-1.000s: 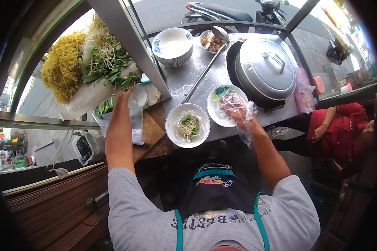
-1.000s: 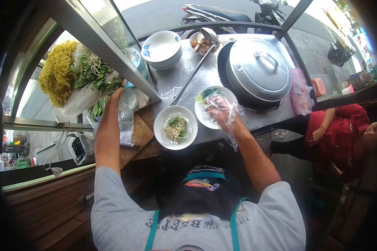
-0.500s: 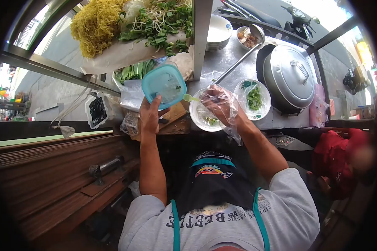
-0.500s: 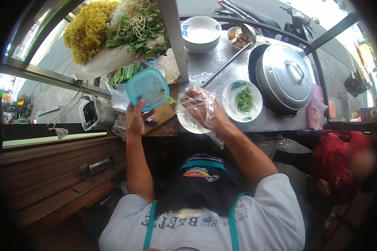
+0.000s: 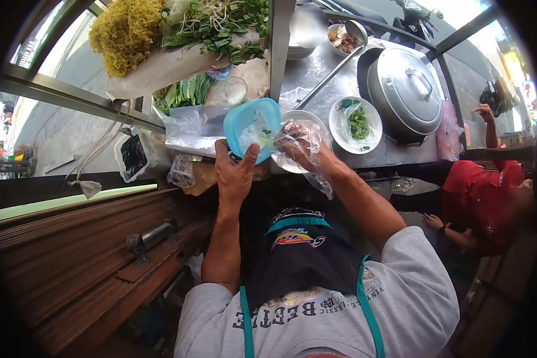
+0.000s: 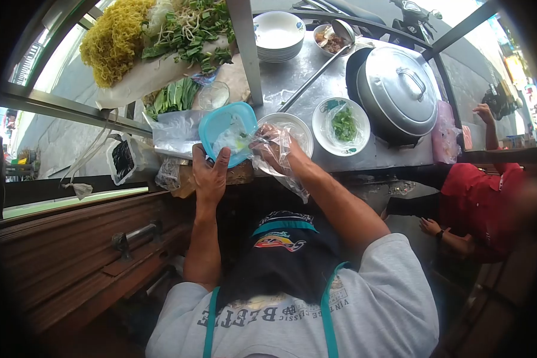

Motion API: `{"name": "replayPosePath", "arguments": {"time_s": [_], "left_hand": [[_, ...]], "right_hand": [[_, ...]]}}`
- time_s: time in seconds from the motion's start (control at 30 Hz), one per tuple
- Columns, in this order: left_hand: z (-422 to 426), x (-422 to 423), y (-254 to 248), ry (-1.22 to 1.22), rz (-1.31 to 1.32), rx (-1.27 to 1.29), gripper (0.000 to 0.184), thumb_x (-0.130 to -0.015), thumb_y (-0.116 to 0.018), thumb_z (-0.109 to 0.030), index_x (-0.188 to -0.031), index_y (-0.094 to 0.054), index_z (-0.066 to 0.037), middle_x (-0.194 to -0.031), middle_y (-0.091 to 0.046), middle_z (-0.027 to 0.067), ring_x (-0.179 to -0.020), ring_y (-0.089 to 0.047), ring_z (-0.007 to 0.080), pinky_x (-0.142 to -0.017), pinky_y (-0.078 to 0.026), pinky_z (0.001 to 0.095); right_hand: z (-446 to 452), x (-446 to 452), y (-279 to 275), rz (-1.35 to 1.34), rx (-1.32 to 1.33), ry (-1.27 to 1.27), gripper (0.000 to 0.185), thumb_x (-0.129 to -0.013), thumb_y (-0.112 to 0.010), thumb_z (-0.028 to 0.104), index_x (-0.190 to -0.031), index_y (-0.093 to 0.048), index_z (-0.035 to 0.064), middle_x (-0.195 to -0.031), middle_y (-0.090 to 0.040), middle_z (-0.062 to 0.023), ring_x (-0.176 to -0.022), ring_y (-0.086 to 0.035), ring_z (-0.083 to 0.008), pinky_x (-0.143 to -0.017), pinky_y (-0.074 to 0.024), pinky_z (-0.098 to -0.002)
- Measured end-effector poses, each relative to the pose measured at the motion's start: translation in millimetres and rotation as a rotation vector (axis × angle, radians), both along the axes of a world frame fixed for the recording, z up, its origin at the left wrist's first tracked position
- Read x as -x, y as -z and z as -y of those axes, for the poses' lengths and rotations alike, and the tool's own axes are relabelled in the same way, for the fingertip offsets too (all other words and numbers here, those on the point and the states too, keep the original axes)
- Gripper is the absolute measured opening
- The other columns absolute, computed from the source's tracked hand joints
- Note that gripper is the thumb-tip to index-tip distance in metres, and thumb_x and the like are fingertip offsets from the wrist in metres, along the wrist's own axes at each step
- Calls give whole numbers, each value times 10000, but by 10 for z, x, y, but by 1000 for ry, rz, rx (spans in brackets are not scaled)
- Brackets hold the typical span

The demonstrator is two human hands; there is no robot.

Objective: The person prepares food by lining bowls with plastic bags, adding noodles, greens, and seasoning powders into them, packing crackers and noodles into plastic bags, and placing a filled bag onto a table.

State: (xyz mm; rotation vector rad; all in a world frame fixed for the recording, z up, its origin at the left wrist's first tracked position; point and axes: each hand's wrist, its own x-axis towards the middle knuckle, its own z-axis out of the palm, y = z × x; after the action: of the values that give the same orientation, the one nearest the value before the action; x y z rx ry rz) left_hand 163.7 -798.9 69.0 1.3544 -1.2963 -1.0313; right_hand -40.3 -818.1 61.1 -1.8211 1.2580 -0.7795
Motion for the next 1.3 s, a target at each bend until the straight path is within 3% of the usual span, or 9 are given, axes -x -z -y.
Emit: {"name": "replayPosePath", "arguments": {"time_s": [0.03,0.17,0.33,0.53,0.7,0.93,1.07,1.23,1.3], "left_hand": [[1,1,35,13,-16,-5,563,-852,-763,-435,-992,-502,44,-916,-594,137,-831,-574,182,-748,-494,325],[26,21,136,4,-88,-45,549,-865,-749,-433,-999,-500,38,-922,-594,125,-833,-567,168,-737,-497,320],[64,18,254,25,-117,-70,526,-886,-729,-425,-1020,-496,27,-955,-586,112,-872,-561,157,-765,-492,306],[36,301,209,151,-124,2,581,-873,-736,-444,-1092,-511,45,-1012,-604,127,-935,-562,162,-828,-483,314],[-33,523,111,190,-82,47,548,-868,-757,-402,-1085,-510,36,-978,-618,124,-902,-581,165,-794,-492,322],[-16,548,63,163,-73,33,519,-881,-748,-382,-1072,-501,32,-984,-605,144,-905,-566,156,-771,-495,315],[37,373,212,85,-63,-4,531,-881,-746,-389,-1077,-490,33,-996,-587,134,-899,-563,159,-783,-500,311],[48,621,120,228,57,105,545,-876,-743,-406,-1089,-474,18,-999,-569,113,-912,-569,165,-816,-507,304],[20,804,167,268,-92,31,543,-874,-747,-403,-1092,-475,14,-999,-572,115,-915,-577,170,-820,-504,307]], "right_hand": [[-29,31,24,159,-235,112,268,-891,-638,237,-1010,-688,2,-935,-684,-134,-875,-636,-215,-818,-505,-357],[-164,215,-318,369,-469,216,247,-887,-654,216,-1005,-669,0,-914,-679,-139,-853,-633,-211,-771,-509,-355],[-443,754,-200,44,-236,487,269,-932,-654,257,-1058,-628,20,-908,-655,-117,-837,-605,-179,-749,-502,-347],[-466,523,-446,177,-258,382,274,-958,-640,241,-1076,-619,-5,-934,-663,-108,-853,-592,-162,-757,-497,-342],[-497,492,-219,115,-145,377,216,-945,-634,186,-1046,-618,-5,-924,-665,-104,-822,-613,-170,-746,-508,-351],[-427,702,-171,394,-393,291,283,-887,-644,220,-1027,-649,-26,-964,-674,-133,-891,-628,-245,-829,-498,-365],[-553,898,-361,141,-259,510,313,-908,-660,261,-1066,-638,-8,-933,-675,-135,-838,-630,-225,-780,-510,-350],[-582,922,-385,136,-240,443,236,-936,-638,216,-1078,-629,28,-938,-674,-127,-853,-634,-209,-768,-504,-372],[-636,962,-267,77,-127,430,243,-938,-639,221,-1086,-624,29,-947,-669,-128,-856,-626,-210,-775,-500,-372]]}}
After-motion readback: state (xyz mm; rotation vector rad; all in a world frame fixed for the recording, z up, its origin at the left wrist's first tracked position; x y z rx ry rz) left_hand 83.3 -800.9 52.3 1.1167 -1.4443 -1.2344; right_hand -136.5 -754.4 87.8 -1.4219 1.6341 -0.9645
